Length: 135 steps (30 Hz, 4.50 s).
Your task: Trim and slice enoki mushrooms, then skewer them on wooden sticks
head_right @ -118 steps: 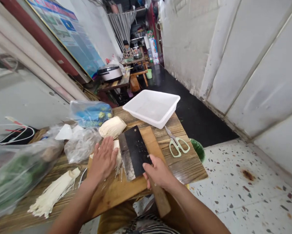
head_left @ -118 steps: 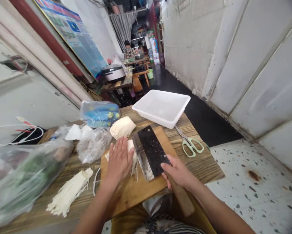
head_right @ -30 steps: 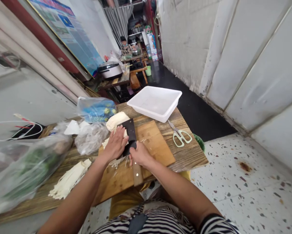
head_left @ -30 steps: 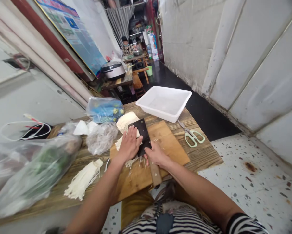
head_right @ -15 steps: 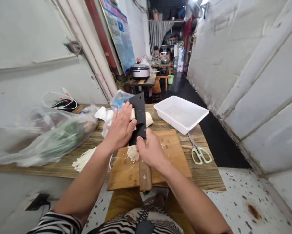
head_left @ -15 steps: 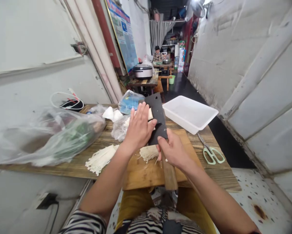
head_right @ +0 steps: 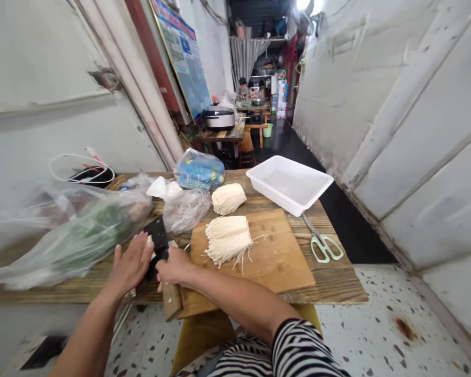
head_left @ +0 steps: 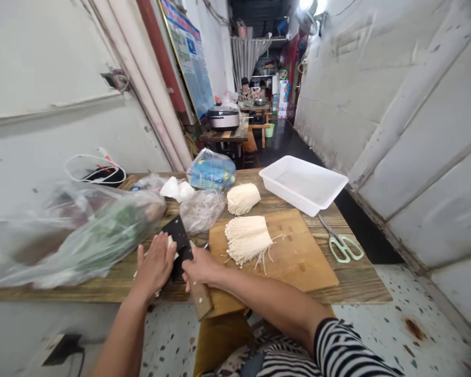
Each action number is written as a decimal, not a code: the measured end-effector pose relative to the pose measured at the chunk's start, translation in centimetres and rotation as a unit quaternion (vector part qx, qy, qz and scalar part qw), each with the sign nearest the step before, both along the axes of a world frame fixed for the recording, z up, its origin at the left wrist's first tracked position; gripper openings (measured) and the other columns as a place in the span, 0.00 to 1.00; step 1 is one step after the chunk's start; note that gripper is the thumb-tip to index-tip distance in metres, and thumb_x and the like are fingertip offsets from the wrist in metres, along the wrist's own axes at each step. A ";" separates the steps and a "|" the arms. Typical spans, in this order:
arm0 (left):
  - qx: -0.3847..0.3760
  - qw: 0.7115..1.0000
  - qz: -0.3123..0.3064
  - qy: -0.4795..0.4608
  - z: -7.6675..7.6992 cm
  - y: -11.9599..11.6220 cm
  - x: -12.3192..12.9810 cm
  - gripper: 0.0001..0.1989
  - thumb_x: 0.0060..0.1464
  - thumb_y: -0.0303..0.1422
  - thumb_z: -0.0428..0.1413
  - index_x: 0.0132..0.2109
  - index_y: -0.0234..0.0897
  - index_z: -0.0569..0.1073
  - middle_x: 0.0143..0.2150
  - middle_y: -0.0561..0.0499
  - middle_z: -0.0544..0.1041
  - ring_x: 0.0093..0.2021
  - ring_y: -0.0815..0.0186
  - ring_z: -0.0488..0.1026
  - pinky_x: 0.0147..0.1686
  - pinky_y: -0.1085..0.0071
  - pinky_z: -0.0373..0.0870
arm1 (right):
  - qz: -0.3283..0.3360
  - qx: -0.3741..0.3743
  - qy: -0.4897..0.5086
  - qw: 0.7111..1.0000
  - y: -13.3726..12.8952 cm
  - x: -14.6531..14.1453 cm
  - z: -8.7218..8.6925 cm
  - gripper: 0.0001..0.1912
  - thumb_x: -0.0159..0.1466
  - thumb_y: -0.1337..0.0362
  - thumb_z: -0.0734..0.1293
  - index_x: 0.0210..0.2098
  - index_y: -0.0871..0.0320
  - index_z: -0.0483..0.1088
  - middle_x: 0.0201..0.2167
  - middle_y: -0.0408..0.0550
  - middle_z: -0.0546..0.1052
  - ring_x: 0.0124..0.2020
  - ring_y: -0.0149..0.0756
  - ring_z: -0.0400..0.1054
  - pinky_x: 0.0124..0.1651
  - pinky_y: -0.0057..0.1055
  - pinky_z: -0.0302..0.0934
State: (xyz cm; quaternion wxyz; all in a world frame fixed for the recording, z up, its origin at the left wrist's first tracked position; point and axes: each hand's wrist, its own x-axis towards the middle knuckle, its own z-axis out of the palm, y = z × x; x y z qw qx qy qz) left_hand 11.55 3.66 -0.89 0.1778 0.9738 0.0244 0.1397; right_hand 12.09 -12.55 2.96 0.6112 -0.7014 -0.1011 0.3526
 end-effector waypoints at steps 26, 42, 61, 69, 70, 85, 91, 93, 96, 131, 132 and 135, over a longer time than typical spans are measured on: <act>0.190 0.933 -0.291 -0.096 5.2 -19.3 1.3 0.59 0.45 0.63 0.53 0.71 0.28 0.44 0.71 0.28 0.48 0.72 0.45 0.43 0.68 0.47 0.36 | -0.298 0.046 -0.035 0.953 -28.8 -8.4 2.4 0.11 0.61 0.55 0.60 0.33 0.54 0.54 0.19 0.32 0.66 0.12 0.27 0.62 0.15 0.23 0.56; 0.125 0.919 -0.369 0.062 7.0 -18.3 7.1 0.51 0.36 0.60 0.62 0.62 0.37 0.61 0.55 0.38 0.72 0.54 0.46 0.70 0.54 0.53 0.66 | -0.262 0.072 0.020 0.962 -28.0 -6.3 2.8 0.03 0.63 0.68 0.56 0.32 0.55 0.55 0.18 0.32 0.66 0.11 0.25 0.61 0.14 0.19 0.50; 0.161 0.920 -0.334 0.124 7.2 -18.0 7.2 0.56 0.36 0.62 0.60 0.65 0.32 0.57 0.63 0.32 0.66 0.63 0.42 0.62 0.65 0.46 0.50 | -0.244 0.107 0.029 0.964 -28.3 -6.3 2.0 0.04 0.61 0.65 0.57 0.32 0.54 0.53 0.17 0.32 0.67 0.11 0.27 0.62 0.12 0.20 0.52; 0.080 0.963 -0.258 -0.006 4.4 -20.2 4.2 0.32 0.67 0.43 0.33 0.72 0.32 0.41 0.71 0.36 0.51 0.72 0.58 0.45 0.69 0.48 0.34 | -0.251 0.112 0.031 0.961 -27.8 -6.3 1.8 0.05 0.61 0.66 0.57 0.32 0.54 0.52 0.17 0.31 0.66 0.10 0.27 0.61 0.12 0.21 0.53; 0.087 0.964 -0.252 -0.019 4.1 -20.7 4.0 0.32 0.67 0.43 0.34 0.72 0.32 0.43 0.71 0.36 0.52 0.72 0.57 0.45 0.69 0.48 0.33 | -0.251 0.112 0.028 0.961 -27.8 -6.4 1.8 0.04 0.61 0.66 0.57 0.32 0.54 0.53 0.17 0.31 0.66 0.10 0.27 0.61 0.12 0.21 0.52; 0.069 0.957 -0.277 -0.052 3.9 -20.8 4.9 0.30 0.66 0.43 0.32 0.64 0.32 0.63 0.61 0.38 0.70 0.67 0.56 0.59 0.69 0.49 0.34 | -0.249 0.106 0.042 0.962 -28.0 -6.9 2.5 0.07 0.64 0.72 0.55 0.31 0.54 0.52 0.15 0.30 0.65 0.10 0.26 0.61 0.12 0.19 0.50; 0.084 0.958 -0.274 -0.027 4.1 -20.7 4.9 0.31 0.66 0.43 0.30 0.67 0.34 0.59 0.64 0.37 0.67 0.68 0.54 0.57 0.68 0.46 0.33 | -0.234 0.096 0.050 0.966 -28.2 -6.8 3.0 0.09 0.65 0.74 0.54 0.31 0.54 0.52 0.16 0.30 0.65 0.10 0.25 0.62 0.12 0.18 0.50; 0.087 0.956 -0.279 -0.028 4.0 -20.6 5.0 0.31 0.66 0.42 0.30 0.69 0.35 0.55 0.66 0.37 0.64 0.69 0.55 0.54 0.69 0.46 0.33 | -0.229 0.095 0.052 0.967 -28.3 -6.9 3.2 0.10 0.65 0.74 0.54 0.31 0.55 0.52 0.16 0.30 0.64 0.10 0.24 0.61 0.12 0.18 0.50; 0.084 0.953 -0.291 -0.029 3.7 -20.5 5.1 0.30 0.67 0.41 0.31 0.71 0.35 0.52 0.68 0.39 0.60 0.71 0.58 0.50 0.69 0.48 0.33 | -0.224 0.089 0.052 0.969 -28.4 -7.3 3.6 0.10 0.66 0.75 0.53 0.31 0.55 0.52 0.16 0.30 0.64 0.10 0.24 0.60 0.13 0.19 0.49; 0.015 0.952 -0.307 -0.013 2.9 -20.1 5.9 0.31 0.67 0.43 0.32 0.70 0.31 0.50 0.71 0.36 0.53 0.72 0.58 0.45 0.69 0.49 0.42 | -0.247 -0.023 -0.058 0.967 -22.3 -3.7 1.8 0.08 0.64 0.70 0.58 0.32 0.55 0.52 0.16 0.33 0.66 0.13 0.28 0.66 0.14 0.20 0.52; 0.015 0.951 -0.308 -0.014 2.9 -20.1 5.9 0.31 0.67 0.42 0.33 0.71 0.32 0.50 0.71 0.37 0.53 0.72 0.58 0.45 0.69 0.49 0.43 | -0.248 -0.016 -0.052 0.967 -22.3 -4.0 1.9 0.08 0.64 0.71 0.58 0.32 0.54 0.52 0.16 0.33 0.66 0.12 0.28 0.65 0.14 0.20 0.52; 0.017 0.949 -0.315 -0.018 2.8 -20.1 5.8 0.30 0.67 0.42 0.33 0.71 0.32 0.49 0.71 0.37 0.53 0.72 0.59 0.44 0.69 0.49 0.43 | -0.247 0.021 -0.020 0.969 -22.6 -5.8 1.5 0.08 0.65 0.70 0.57 0.32 0.54 0.52 0.15 0.31 0.64 0.11 0.28 0.63 0.12 0.20 0.51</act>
